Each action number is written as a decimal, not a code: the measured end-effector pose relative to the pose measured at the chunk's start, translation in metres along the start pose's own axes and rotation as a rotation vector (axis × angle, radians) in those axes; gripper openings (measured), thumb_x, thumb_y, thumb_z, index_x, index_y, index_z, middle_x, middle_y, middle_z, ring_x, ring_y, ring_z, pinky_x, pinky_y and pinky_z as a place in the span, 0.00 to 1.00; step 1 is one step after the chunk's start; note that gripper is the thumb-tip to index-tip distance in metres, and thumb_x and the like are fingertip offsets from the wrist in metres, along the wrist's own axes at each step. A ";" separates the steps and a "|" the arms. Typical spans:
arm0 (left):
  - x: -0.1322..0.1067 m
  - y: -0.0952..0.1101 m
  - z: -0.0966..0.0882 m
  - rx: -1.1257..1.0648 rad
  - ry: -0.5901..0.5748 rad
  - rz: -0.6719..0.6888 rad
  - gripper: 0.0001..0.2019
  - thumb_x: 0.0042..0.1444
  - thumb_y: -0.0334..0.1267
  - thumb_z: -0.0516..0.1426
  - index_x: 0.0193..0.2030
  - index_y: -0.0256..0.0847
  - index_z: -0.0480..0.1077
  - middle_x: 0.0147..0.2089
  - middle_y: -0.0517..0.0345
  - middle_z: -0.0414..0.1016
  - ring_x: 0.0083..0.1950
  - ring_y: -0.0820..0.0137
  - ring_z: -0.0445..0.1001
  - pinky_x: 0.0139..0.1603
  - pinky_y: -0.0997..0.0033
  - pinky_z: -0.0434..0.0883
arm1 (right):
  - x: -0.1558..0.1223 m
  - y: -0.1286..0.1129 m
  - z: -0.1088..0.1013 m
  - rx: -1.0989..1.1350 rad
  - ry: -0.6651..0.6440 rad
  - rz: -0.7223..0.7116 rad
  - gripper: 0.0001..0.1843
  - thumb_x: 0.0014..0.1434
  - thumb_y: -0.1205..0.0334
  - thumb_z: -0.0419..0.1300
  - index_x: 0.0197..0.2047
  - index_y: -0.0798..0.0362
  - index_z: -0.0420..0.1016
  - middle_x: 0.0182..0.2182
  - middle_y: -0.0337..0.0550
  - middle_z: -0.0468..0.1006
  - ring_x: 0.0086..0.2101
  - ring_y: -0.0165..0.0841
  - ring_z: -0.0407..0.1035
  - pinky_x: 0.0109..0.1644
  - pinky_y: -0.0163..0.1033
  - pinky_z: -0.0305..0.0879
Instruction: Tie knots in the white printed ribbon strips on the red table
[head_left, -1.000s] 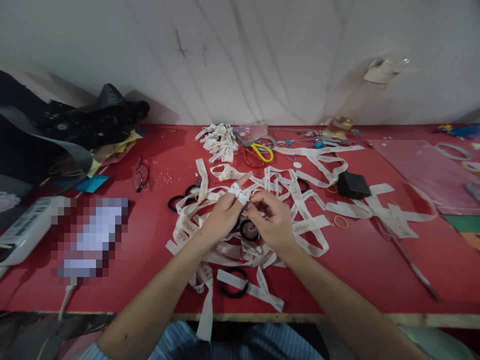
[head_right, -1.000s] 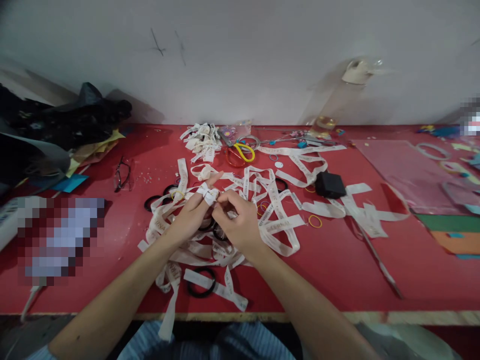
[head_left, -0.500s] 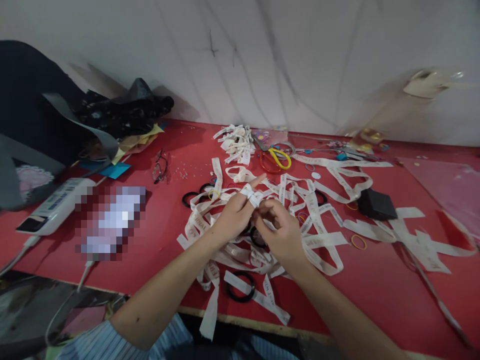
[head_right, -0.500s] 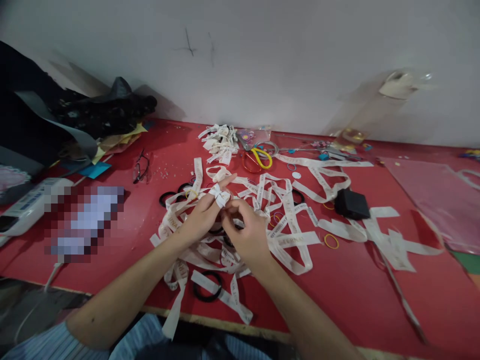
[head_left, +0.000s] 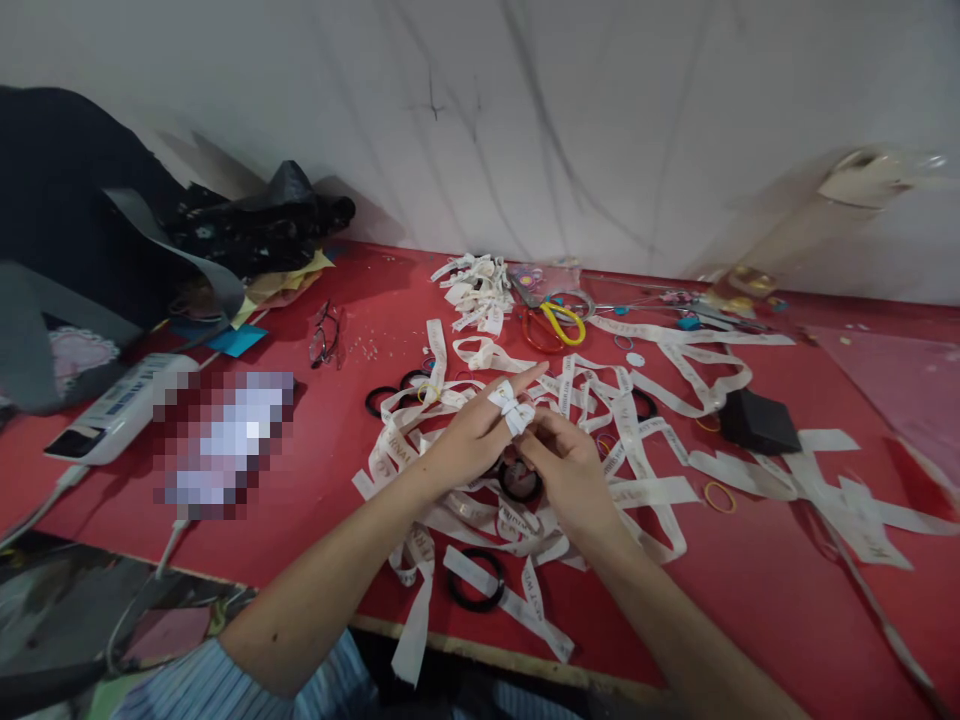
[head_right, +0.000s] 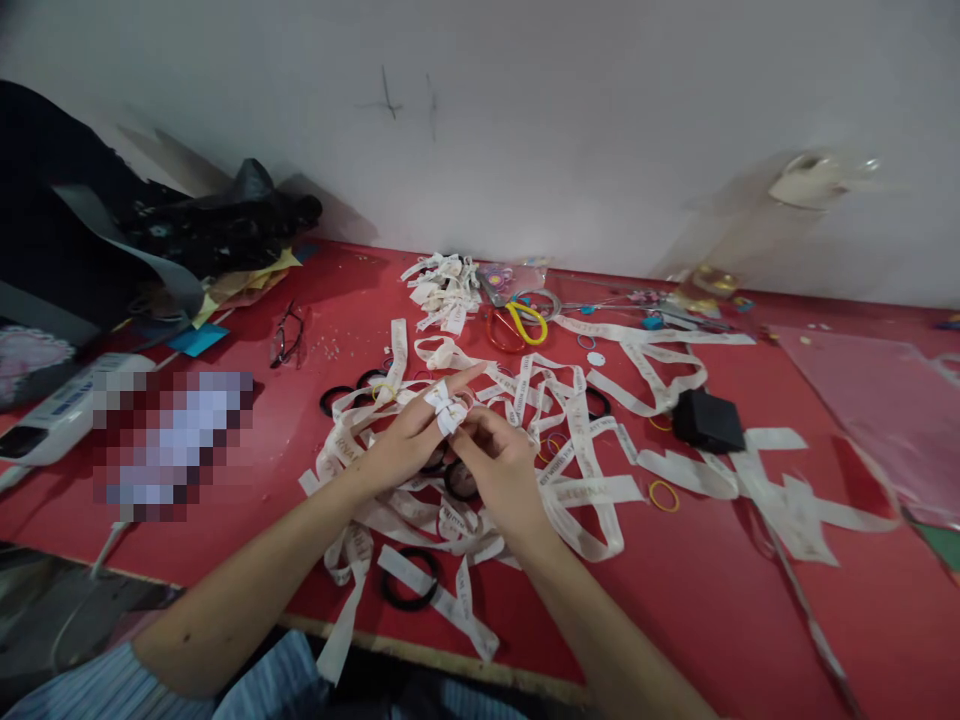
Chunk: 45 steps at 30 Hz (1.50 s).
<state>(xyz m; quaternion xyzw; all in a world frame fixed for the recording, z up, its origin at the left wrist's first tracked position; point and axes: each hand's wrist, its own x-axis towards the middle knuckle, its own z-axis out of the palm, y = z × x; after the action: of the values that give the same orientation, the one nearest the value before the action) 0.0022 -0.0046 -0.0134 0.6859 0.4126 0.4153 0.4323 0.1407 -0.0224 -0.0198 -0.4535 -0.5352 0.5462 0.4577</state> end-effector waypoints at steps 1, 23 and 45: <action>0.000 -0.001 -0.001 0.010 -0.012 0.004 0.23 0.65 0.41 0.47 0.66 0.44 0.61 0.54 0.52 0.75 0.54 0.66 0.70 0.60 0.62 0.64 | 0.000 0.001 0.001 0.079 -0.019 0.040 0.06 0.55 0.59 0.62 0.33 0.52 0.72 0.22 0.33 0.67 0.23 0.26 0.61 0.27 0.32 0.59; 0.004 -0.008 -0.004 0.173 0.005 -0.002 0.25 0.66 0.42 0.45 0.69 0.42 0.55 0.50 0.52 0.76 0.52 0.66 0.70 0.58 0.65 0.62 | -0.001 -0.010 0.003 0.422 -0.080 0.300 0.11 0.52 0.60 0.64 0.38 0.53 0.71 0.16 0.24 0.51 0.16 0.18 0.39 0.17 0.26 0.43; -0.003 -0.006 -0.005 0.445 -0.154 0.059 0.25 0.65 0.39 0.44 0.68 0.42 0.57 0.49 0.50 0.77 0.43 0.65 0.73 0.48 0.64 0.67 | -0.002 -0.013 -0.006 -0.111 0.157 -0.094 0.11 0.59 0.53 0.61 0.38 0.52 0.75 0.22 0.34 0.66 0.23 0.25 0.59 0.26 0.31 0.56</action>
<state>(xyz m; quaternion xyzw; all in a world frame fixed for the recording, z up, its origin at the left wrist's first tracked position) -0.0048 -0.0042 -0.0178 0.8056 0.4397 0.2730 0.2885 0.1475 -0.0233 -0.0070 -0.4940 -0.5477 0.4564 0.4976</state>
